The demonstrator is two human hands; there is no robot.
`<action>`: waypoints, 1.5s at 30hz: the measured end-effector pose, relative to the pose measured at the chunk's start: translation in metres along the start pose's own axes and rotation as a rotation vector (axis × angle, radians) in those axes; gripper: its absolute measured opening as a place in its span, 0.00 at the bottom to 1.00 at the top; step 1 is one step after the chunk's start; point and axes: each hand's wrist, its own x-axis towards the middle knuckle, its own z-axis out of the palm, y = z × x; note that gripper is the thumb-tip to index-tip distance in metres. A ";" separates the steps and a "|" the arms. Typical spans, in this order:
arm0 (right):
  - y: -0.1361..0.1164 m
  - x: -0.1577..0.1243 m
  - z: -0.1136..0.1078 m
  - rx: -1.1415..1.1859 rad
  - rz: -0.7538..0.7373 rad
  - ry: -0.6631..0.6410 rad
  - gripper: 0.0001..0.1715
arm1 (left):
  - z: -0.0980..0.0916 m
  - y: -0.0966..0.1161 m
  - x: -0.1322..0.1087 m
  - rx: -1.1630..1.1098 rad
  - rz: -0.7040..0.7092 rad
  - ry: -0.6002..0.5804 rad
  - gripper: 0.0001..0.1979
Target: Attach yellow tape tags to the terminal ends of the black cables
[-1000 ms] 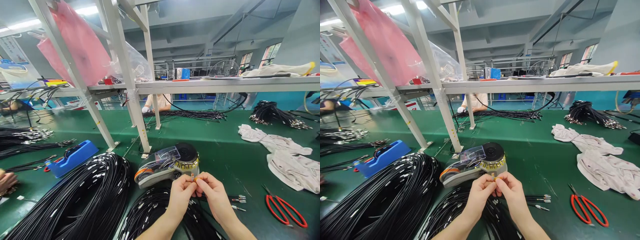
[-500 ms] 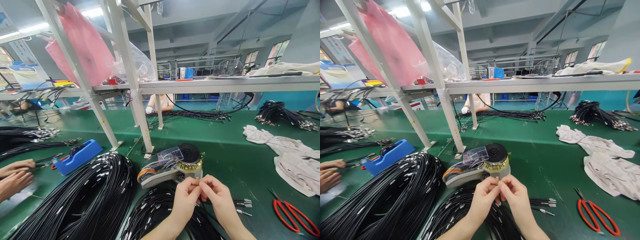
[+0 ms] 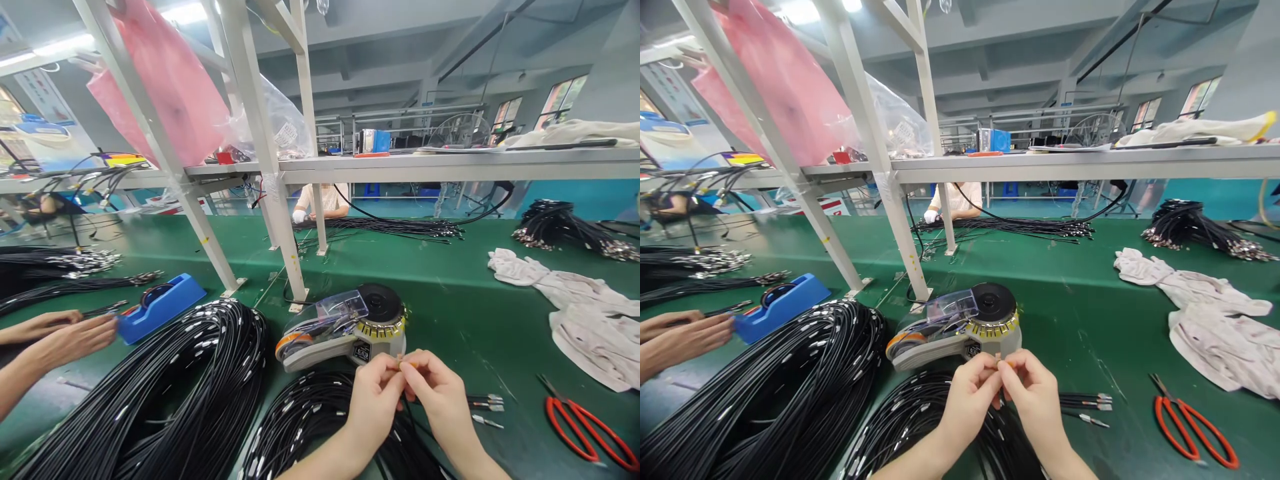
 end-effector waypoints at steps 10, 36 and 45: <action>-0.006 -0.005 0.002 0.052 0.024 0.000 0.12 | 0.000 0.004 -0.007 0.001 0.067 -0.032 0.12; -0.005 0.008 -0.006 0.299 0.164 -0.098 0.14 | -0.006 0.011 -0.011 -0.077 0.105 0.060 0.15; -0.026 -0.006 -0.002 0.126 0.045 -0.257 0.08 | 0.000 0.012 -0.009 -0.164 0.081 -0.010 0.16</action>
